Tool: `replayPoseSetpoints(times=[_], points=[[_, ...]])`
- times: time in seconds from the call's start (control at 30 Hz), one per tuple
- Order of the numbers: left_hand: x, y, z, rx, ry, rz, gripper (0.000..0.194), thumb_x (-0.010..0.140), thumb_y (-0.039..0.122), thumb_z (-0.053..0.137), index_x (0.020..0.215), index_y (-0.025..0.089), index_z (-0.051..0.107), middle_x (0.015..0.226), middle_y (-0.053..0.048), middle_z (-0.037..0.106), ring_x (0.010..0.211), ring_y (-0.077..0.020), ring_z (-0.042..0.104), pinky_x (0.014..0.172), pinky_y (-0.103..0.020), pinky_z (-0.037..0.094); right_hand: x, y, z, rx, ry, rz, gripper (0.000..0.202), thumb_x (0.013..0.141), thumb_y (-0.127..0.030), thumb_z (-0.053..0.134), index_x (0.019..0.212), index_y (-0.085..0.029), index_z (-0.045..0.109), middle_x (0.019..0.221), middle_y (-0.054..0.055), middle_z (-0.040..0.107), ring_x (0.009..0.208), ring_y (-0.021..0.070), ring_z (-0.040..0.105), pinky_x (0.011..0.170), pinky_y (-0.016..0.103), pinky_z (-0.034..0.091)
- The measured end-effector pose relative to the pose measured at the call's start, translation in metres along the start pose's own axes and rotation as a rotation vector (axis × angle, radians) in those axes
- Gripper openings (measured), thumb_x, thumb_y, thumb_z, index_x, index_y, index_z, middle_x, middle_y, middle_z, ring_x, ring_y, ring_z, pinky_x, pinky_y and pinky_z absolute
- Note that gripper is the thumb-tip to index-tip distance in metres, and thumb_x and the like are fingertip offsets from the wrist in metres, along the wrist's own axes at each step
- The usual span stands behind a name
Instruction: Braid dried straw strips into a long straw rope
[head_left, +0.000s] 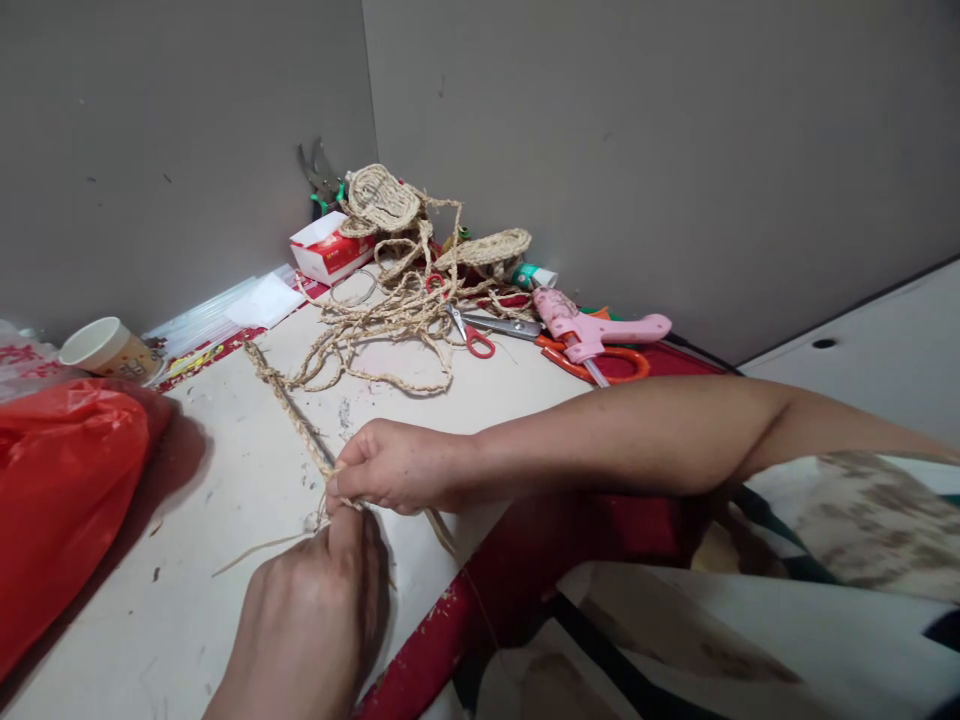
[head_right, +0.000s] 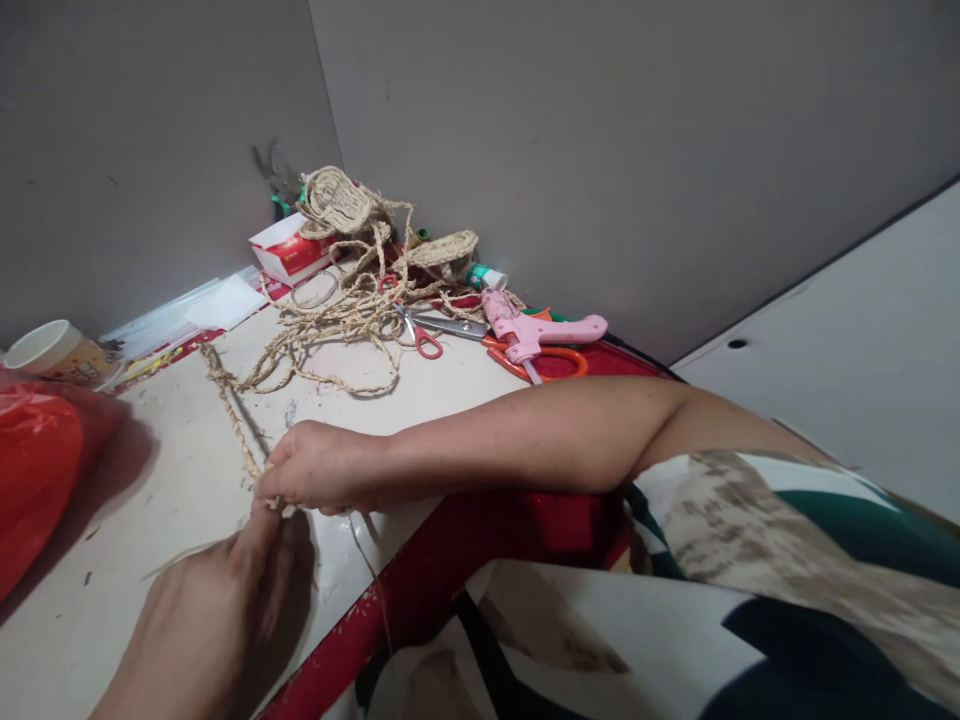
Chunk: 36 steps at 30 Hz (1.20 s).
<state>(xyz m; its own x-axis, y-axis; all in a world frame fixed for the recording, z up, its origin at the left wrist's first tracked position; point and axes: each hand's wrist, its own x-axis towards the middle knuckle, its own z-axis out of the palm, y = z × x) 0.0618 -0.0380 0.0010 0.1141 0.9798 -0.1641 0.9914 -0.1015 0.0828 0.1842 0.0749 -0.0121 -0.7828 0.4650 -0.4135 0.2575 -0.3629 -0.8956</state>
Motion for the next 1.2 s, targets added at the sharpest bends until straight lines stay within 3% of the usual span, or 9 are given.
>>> replayPoseSetpoints(times=[0.13, 0.23, 0.27, 0.37, 0.47, 0.63, 0.9, 1.1, 1.2], points=[[-0.005, -0.006, -0.022, -0.385, 0.058, 0.049, 0.033, 0.091, 0.036, 0.039, 0.069, 0.022, 0.057, 0.054, 0.000, 0.060, 0.046, -0.0146, 0.055, 0.050, -0.025, 0.038, -0.002, -0.006, -0.002, 0.081, -0.074, 0.034, 0.011, 0.079, -0.021, 0.054, 0.071, -0.013, 0.056, 0.039, -0.012, 0.023, 0.035, 0.0024, 0.013, 0.033, 0.017, 0.010], [0.005, -0.021, -0.033, -0.662, 0.344, -0.204, 0.023, 0.086, 0.040, 0.051, 0.077, 0.022, 0.060, 0.064, 0.001, 0.062, 0.059, -0.0146, 0.057, 0.053, -0.022, 0.042, -0.003, -0.010, -0.003, 0.131, -0.141, 0.023, 0.013, 0.081, -0.020, 0.052, 0.071, -0.012, 0.055, 0.041, -0.013, 0.022, 0.036, 0.0021, 0.012, 0.033, 0.015, 0.009], [0.011, -0.025, -0.033, -0.791, 0.364, -0.288, 0.020, 0.083, 0.040, 0.055, 0.086, 0.021, 0.062, 0.070, 0.000, 0.065, 0.066, -0.0159, 0.060, 0.058, -0.022, 0.044, -0.002, -0.010, -0.004, 0.141, -0.155, 0.021, 0.012, 0.080, -0.019, 0.051, 0.071, -0.012, 0.055, 0.041, -0.013, 0.022, 0.035, 0.0020, 0.012, 0.033, 0.014, 0.010], [0.026, -0.030, -0.023, -1.264, 0.149, -0.407, 0.026, 0.078, 0.037, 0.062, 0.095, 0.017, 0.063, 0.076, -0.002, 0.066, 0.073, -0.0172, 0.061, 0.066, -0.024, 0.047, -0.001, -0.010, -0.005, 0.155, -0.190, 0.016, 0.012, 0.081, -0.018, 0.049, 0.073, -0.012, 0.056, 0.041, -0.012, 0.026, 0.035, 0.0017, 0.013, 0.033, 0.013, 0.011], [0.032, -0.024, -0.012, -1.557, -0.058, -0.404, 0.023, 0.079, 0.038, 0.060, 0.073, 0.016, 0.060, 0.064, -0.001, 0.057, 0.060, -0.0128, 0.052, 0.058, -0.022, 0.044, 0.000, -0.009, -0.008, 0.127, -0.224, 0.016, 0.013, 0.081, -0.020, 0.049, 0.073, -0.012, 0.056, 0.042, -0.011, 0.033, 0.034, 0.0015, 0.015, 0.033, 0.014, 0.010], [0.030, -0.025, -0.011, -1.463, -0.046, -0.499, 0.031, 0.075, 0.041, 0.063, 0.061, 0.016, 0.050, 0.052, 0.007, 0.028, 0.045, -0.0062, 0.019, 0.040, -0.018, 0.016, 0.001, -0.013, -0.013, 0.063, -0.263, 0.009, 0.012, 0.081, -0.019, 0.051, 0.072, -0.012, 0.055, 0.042, -0.013, 0.023, 0.035, 0.0017, 0.012, 0.034, 0.014, 0.010], [0.033, -0.042, -0.012, -1.341, -0.125, -0.397, 0.032, 0.078, 0.045, 0.059, 0.061, 0.017, 0.054, 0.053, 0.007, 0.024, 0.048, -0.0086, 0.019, 0.042, -0.021, 0.016, 0.006, -0.015, -0.022, -0.166, -0.268, -0.066, 0.015, 0.084, -0.020, 0.051, 0.073, -0.011, 0.057, 0.042, -0.010, 0.031, 0.037, 0.0037, 0.022, 0.035, 0.019, 0.015], [0.033, -0.044, -0.010, -1.369, -0.224, -0.395, 0.037, 0.075, 0.052, 0.065, 0.075, 0.016, 0.061, 0.055, 0.005, 0.038, 0.048, -0.0077, 0.021, 0.045, -0.021, 0.014, 0.010, -0.012, -0.025, -0.315, -0.250, -0.187, 0.015, 0.083, -0.017, 0.052, 0.075, -0.008, 0.061, 0.058, -0.005, 0.049, 0.050, 0.0033, 0.037, 0.049, 0.018, 0.029], [0.032, -0.046, -0.008, -1.377, -0.226, -0.412, 0.037, 0.076, 0.052, 0.066, 0.076, 0.015, 0.062, 0.057, 0.004, 0.042, 0.048, -0.0064, 0.021, 0.045, -0.021, 0.014, 0.005, -0.021, -0.028, -0.509, -0.180, -0.197, 0.013, 0.083, -0.019, 0.053, 0.077, -0.010, 0.061, 0.059, -0.005, 0.048, 0.054, 0.0044, 0.038, 0.053, 0.018, 0.031]])
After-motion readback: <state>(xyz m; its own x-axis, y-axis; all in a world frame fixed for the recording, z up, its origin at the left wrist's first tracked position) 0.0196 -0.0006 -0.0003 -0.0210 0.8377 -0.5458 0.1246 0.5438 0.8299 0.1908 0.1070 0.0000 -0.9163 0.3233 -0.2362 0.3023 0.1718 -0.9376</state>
